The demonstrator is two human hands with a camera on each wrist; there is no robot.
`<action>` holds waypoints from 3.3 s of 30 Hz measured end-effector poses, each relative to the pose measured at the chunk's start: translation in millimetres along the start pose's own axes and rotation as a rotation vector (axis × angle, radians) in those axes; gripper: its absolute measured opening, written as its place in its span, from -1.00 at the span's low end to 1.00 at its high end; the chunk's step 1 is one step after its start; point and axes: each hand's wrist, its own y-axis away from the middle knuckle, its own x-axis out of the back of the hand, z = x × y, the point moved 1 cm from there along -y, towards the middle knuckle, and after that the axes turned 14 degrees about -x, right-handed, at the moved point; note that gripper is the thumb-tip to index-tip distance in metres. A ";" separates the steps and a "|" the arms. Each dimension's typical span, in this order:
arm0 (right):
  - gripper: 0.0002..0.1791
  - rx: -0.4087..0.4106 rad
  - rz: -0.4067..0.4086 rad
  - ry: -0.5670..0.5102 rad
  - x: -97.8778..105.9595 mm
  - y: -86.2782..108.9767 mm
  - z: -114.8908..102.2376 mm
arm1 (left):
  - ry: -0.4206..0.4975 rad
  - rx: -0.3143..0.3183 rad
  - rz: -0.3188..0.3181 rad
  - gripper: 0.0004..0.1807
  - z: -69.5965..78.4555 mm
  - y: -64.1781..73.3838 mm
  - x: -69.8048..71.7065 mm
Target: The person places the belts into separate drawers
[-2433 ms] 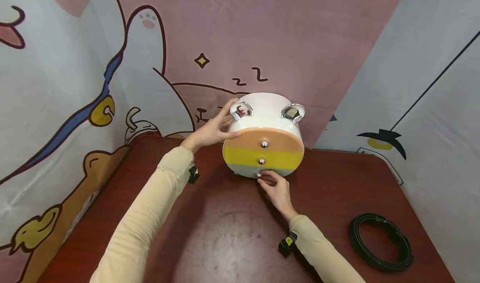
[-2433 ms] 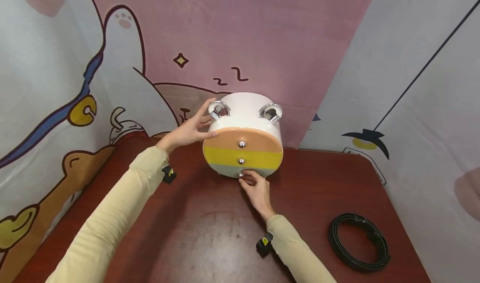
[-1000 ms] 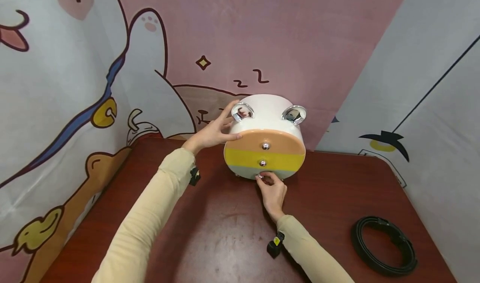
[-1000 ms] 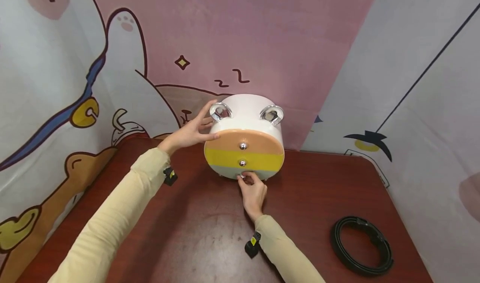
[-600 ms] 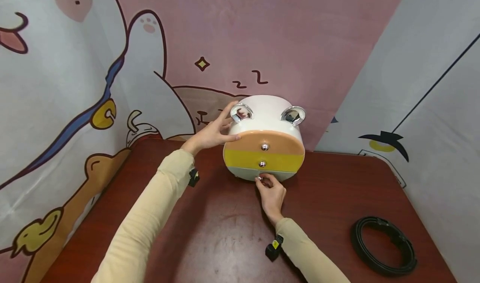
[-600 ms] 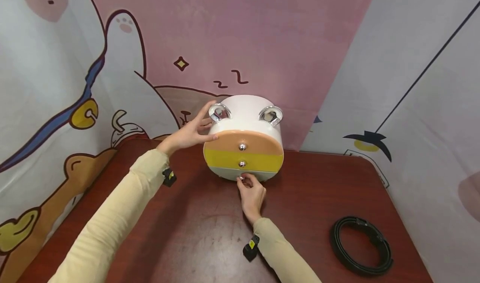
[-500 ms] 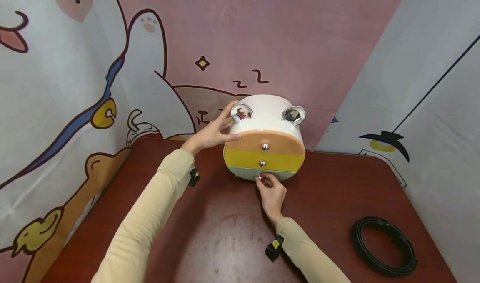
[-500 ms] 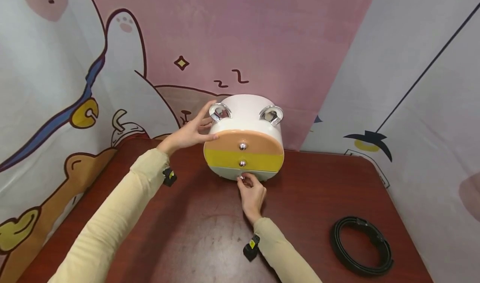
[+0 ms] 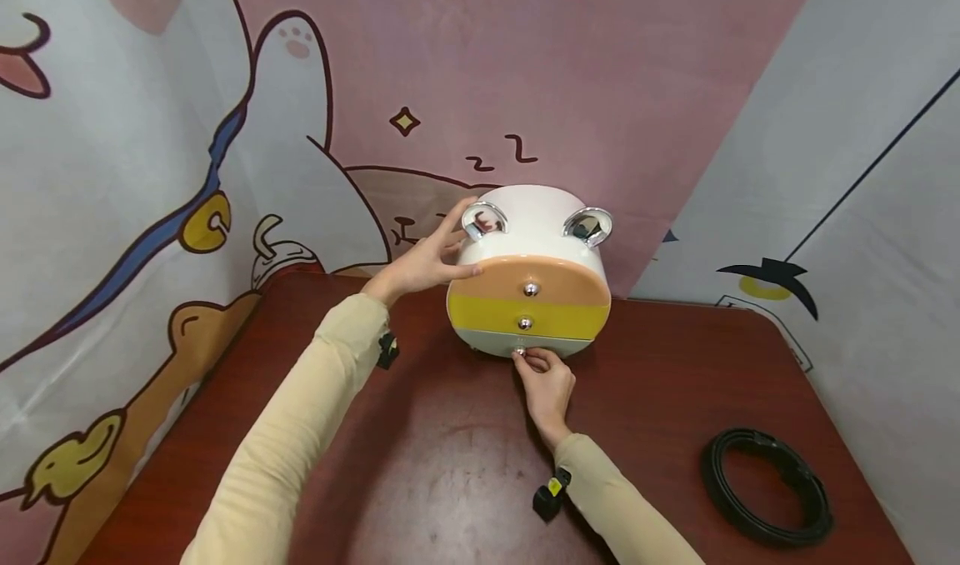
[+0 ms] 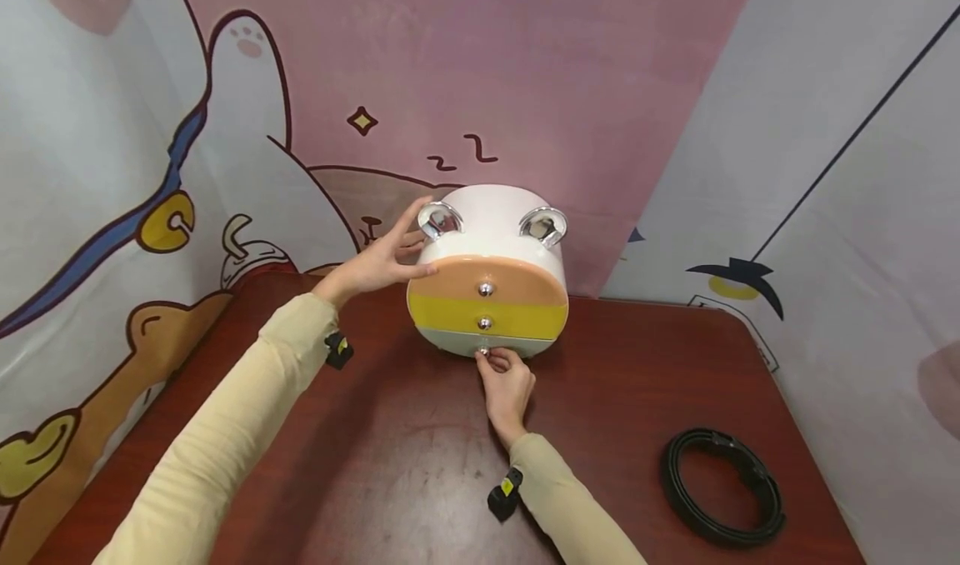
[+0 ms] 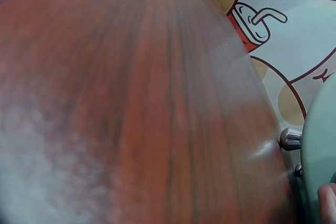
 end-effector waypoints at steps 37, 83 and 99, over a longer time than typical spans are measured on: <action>-0.81 -0.033 0.110 0.143 -1.6 13.0 -1.8 | -0.027 -0.007 0.028 0.08 -30.3 -5.9 -1.5; -0.74 -0.035 -0.082 0.111 17.7 38.9 -1.1 | 0.015 -0.010 0.009 0.08 2.6 0.1 1.9; -0.75 -0.048 -0.120 0.101 25.7 49.3 -1.6 | 0.025 -0.007 0.014 0.07 3.1 -0.5 1.0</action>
